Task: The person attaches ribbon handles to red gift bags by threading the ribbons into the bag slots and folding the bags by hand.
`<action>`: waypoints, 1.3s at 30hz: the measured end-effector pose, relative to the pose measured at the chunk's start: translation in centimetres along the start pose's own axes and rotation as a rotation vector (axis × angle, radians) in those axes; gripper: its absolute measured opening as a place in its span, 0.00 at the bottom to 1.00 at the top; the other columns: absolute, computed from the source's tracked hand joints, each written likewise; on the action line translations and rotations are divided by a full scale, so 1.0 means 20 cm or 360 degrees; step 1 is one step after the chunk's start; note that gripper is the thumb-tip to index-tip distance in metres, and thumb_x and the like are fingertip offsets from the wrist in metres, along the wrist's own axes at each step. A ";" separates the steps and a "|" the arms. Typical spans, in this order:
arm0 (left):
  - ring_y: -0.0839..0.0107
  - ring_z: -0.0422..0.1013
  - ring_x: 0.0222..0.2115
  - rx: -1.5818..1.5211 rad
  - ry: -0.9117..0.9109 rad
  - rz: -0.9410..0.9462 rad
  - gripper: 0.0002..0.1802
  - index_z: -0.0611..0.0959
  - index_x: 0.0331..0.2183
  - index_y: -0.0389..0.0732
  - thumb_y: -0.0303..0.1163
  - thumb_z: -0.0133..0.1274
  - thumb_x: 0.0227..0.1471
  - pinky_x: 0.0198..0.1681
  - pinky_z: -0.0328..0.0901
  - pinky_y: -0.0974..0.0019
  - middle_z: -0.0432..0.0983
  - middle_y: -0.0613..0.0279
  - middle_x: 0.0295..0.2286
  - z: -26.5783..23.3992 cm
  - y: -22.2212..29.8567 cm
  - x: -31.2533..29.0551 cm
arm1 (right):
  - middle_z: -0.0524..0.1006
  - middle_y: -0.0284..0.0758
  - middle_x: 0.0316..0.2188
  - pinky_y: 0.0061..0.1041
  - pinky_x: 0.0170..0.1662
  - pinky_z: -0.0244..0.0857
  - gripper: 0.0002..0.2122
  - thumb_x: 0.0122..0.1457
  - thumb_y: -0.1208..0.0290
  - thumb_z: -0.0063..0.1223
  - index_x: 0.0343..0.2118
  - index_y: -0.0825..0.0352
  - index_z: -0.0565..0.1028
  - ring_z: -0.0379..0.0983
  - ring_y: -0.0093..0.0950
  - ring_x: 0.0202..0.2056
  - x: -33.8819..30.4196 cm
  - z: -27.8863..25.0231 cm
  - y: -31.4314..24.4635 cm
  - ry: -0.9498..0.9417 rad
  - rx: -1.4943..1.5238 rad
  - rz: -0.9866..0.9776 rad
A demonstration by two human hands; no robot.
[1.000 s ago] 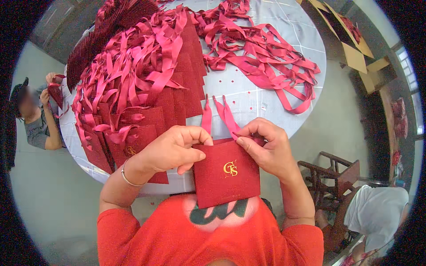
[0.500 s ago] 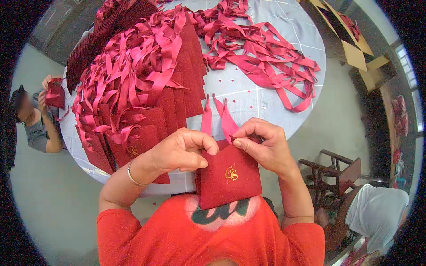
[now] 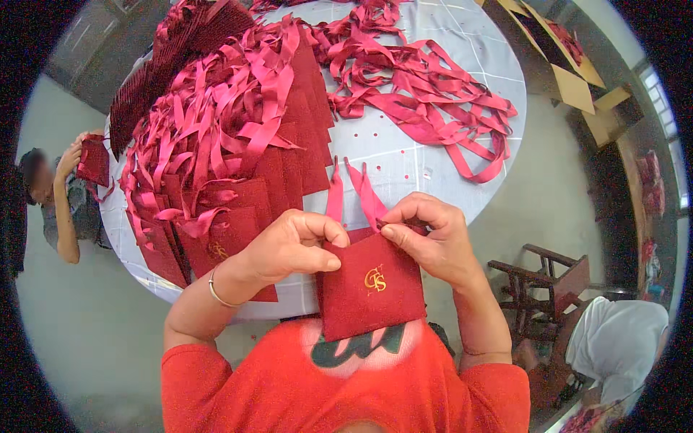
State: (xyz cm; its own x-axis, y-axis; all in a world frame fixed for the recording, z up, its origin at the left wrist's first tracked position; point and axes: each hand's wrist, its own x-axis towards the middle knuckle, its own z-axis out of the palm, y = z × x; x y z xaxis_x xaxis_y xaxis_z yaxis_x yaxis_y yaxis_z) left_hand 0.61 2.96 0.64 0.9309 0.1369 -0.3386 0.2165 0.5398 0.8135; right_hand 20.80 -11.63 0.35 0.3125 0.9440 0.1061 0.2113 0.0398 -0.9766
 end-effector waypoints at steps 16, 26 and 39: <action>0.88 0.64 0.26 0.0270 0.0159 0.0234 0.03 0.79 0.28 0.36 0.23 0.58 0.50 0.27 0.61 0.79 0.71 0.75 0.25 0.03 -0.04 0.02 | 0.77 0.33 0.27 0.19 0.32 0.64 0.05 0.50 0.80 0.62 0.30 0.70 0.79 0.72 0.21 0.29 0.00 0.01 0.00 0.0068 -0.0107 -0.0099; 0.94 0.61 0.19 0.0626 0.0328 0.0159 0.14 0.77 0.36 0.38 0.18 0.59 0.45 0.20 0.54 0.83 0.73 0.74 0.31 0.03 0.01 0.00 | 0.77 0.39 0.27 0.25 0.29 0.69 0.10 0.46 0.84 0.63 0.33 0.69 0.79 0.76 0.32 0.27 -0.02 0.10 -0.13 0.0119 -0.0648 -0.0625; 0.93 0.62 0.21 0.0667 0.0351 0.0211 0.14 0.78 0.37 0.38 0.20 0.60 0.45 0.20 0.55 0.82 0.74 0.74 0.32 0.04 0.03 0.00 | 0.77 0.38 0.25 0.26 0.26 0.68 0.09 0.43 0.84 0.61 0.30 0.69 0.78 0.75 0.32 0.25 0.01 0.14 -0.17 -0.0057 -0.0585 -0.0749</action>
State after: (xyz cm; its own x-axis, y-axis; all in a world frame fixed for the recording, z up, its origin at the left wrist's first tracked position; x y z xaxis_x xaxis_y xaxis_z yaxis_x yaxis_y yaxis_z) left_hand 0.86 2.65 1.43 0.8838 0.3789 -0.2745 0.2421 0.1316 0.9613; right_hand 17.56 -10.58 3.19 0.0775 0.8631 0.4991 0.6283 0.3464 -0.6966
